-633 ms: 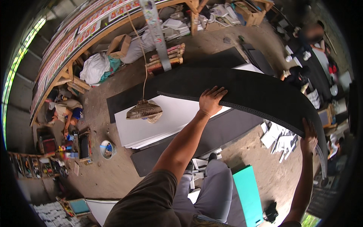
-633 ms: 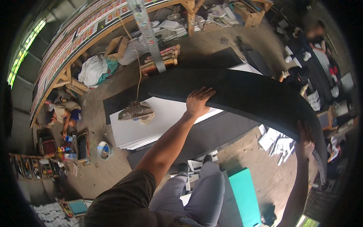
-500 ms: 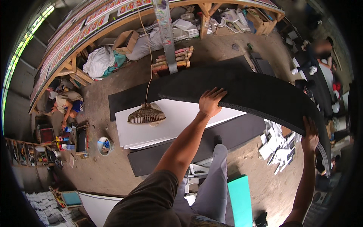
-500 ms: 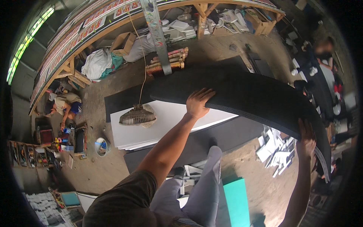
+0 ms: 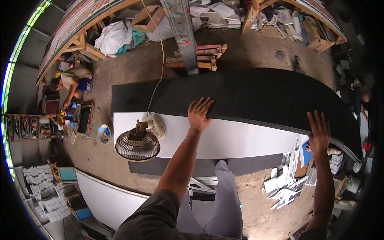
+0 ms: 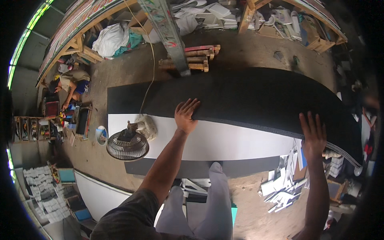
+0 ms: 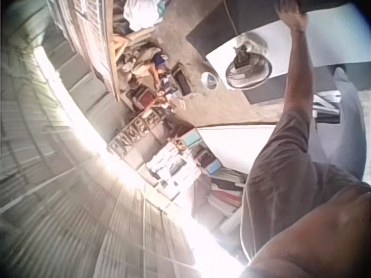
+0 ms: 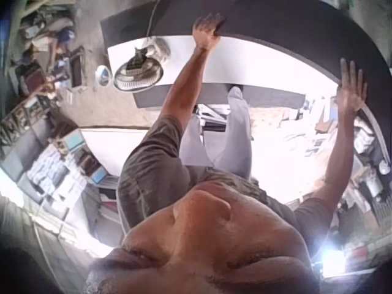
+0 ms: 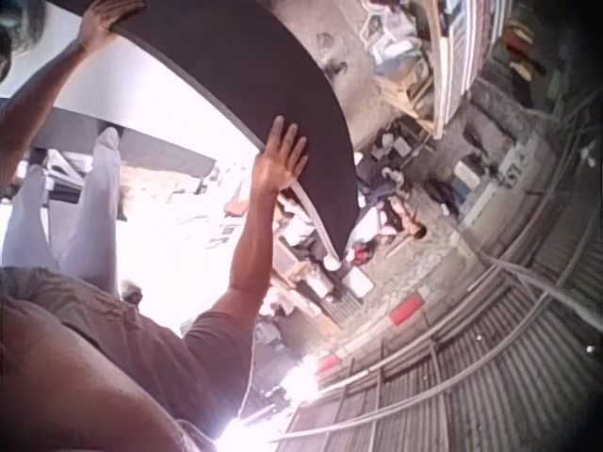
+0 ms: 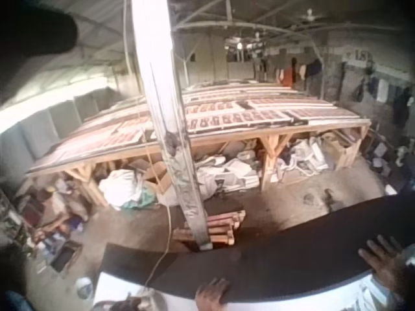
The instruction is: The person moves and stacks various building materials in a workshop. They pick up and place wooden planks and dark strips, then handle a white sheet and a green sheet. The person repeatedly lifts and places a large black sheet onto a white surface, adjusting its position multiple times.
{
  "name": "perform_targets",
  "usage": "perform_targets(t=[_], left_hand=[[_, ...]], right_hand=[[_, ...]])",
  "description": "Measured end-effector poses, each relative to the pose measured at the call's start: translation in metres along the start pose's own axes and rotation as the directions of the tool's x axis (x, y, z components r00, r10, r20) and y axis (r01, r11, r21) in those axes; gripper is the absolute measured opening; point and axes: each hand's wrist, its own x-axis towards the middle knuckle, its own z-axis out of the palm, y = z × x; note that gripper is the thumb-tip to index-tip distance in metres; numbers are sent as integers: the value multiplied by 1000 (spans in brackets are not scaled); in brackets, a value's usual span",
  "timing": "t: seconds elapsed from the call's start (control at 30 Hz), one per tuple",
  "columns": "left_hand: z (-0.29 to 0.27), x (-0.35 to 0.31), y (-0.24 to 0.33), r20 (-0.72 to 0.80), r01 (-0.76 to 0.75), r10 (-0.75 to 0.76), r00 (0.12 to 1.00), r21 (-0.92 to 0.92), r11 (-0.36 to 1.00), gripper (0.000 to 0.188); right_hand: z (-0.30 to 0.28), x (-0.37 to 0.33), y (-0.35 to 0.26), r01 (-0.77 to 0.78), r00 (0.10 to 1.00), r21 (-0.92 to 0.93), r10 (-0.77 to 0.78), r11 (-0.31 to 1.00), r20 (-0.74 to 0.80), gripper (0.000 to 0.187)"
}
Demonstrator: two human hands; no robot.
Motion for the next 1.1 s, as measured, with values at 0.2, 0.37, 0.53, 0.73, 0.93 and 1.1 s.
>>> perform_targets(t=[0.2,0.37,0.53,0.73,0.93,1.1], left_hand=[[45,19,-34,52,90,-100,994,171,981,60],[70,3,-65,151,82,-131,980,295,952,73],[77,-12,-99,206,100,-203,957,422,901,81],[100,-7,-63,432,31,-202,879,371,928,81],[166,11,-1,673,-128,-117,730,303,944,96],[173,14,-6,704,-153,-144,695,340,928,93]], right_hand=[[78,100,4,127,992,42,-127,991,-23,105],[190,126,-19,225,967,129,-206,966,-149,105],[277,149,-62,279,953,203,-243,939,-183,95],[331,154,-139,259,965,363,-229,895,-125,87],[336,151,-220,318,930,358,-215,878,-299,72],[321,164,-233,442,891,392,-345,807,-295,69]])
